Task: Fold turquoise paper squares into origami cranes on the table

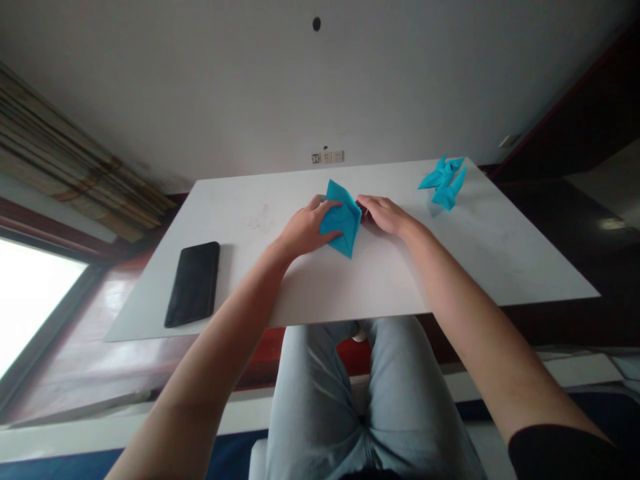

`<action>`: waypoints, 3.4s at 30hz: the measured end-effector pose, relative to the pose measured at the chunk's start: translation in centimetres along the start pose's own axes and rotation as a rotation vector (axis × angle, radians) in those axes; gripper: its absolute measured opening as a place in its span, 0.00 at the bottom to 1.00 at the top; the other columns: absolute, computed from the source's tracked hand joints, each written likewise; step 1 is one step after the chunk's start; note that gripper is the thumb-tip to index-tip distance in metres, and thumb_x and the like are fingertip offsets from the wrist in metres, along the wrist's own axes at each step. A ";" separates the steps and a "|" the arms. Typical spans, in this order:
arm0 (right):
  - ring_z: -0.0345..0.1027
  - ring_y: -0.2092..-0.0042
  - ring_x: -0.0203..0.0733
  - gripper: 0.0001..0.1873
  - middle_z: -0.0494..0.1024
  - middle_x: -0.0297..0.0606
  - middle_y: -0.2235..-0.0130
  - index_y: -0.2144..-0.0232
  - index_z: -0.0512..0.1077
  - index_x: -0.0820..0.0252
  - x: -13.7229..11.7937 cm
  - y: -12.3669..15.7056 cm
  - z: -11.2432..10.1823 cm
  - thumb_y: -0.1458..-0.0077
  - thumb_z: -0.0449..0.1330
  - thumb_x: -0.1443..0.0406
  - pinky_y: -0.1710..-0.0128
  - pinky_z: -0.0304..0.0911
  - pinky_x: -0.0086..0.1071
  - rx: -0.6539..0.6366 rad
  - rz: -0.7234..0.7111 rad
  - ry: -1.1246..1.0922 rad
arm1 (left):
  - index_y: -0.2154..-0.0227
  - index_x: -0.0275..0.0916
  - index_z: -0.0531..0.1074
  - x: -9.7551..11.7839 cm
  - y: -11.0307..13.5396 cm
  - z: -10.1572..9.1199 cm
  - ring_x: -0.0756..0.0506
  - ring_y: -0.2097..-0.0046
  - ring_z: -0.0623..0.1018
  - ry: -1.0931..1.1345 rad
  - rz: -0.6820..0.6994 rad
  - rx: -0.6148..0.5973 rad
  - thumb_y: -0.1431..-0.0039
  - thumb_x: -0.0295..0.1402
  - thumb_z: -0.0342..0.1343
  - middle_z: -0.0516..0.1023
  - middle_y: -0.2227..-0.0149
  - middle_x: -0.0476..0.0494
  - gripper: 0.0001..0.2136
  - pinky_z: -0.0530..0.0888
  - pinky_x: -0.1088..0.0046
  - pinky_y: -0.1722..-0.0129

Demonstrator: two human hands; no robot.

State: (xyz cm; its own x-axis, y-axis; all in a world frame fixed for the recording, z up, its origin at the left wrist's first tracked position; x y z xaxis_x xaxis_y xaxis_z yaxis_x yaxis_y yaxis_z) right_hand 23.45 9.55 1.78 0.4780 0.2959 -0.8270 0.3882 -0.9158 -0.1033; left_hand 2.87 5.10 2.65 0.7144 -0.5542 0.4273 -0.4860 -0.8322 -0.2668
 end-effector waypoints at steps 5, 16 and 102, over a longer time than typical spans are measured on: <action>0.75 0.57 0.48 0.12 0.85 0.40 0.60 0.65 0.78 0.55 0.5 -0.2 -0.1 0.35 0.57 0.58 0.47 0.68 0.39 -0.064 0.028 0.041 | 0.26 0.46 0.70 0.1 0.0 -0.3 0.30 0.39 0.84 0.017 -0.013 -0.025 0.31 0.43 0.67 0.78 0.34 0.32 0.33 0.81 0.48 0.36; 0.78 0.56 0.52 0.15 0.89 0.44 0.56 0.60 0.82 0.55 0.3 -0.2 0.2 0.36 0.68 0.50 0.49 0.71 0.44 -0.041 0.003 0.104 | 0.22 0.45 0.67 -0.2 -0.2 0.2 0.27 0.36 0.83 0.035 0.002 -0.029 0.37 0.43 0.69 0.78 0.32 0.30 0.41 0.81 0.48 0.36; 0.66 0.25 0.69 0.29 0.72 0.48 0.25 0.33 0.82 0.45 1.4 -0.5 0.5 0.34 0.74 0.55 0.24 0.62 0.66 0.045 -0.271 0.418 | 0.19 0.49 0.65 -0.2 0.5 1.6 0.25 0.19 0.61 -0.059 -0.056 -0.217 0.22 0.52 0.54 0.63 0.17 0.35 0.33 0.58 0.36 0.21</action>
State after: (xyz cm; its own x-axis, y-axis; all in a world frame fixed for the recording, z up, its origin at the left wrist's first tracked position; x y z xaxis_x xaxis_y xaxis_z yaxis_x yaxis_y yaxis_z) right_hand 23.54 10.29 0.44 0.6432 0.5996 -0.4762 0.5117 -0.7992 -0.3153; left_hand 3.27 4.82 1.08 0.7682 -0.5130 0.3831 -0.5374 -0.8418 -0.0496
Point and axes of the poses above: each hand's wrist, its own y-axis away from the middle knuckle, its own z-axis out of the palm, x = y × z, the point moved 7 cm from there along -y, towards the middle knuckle
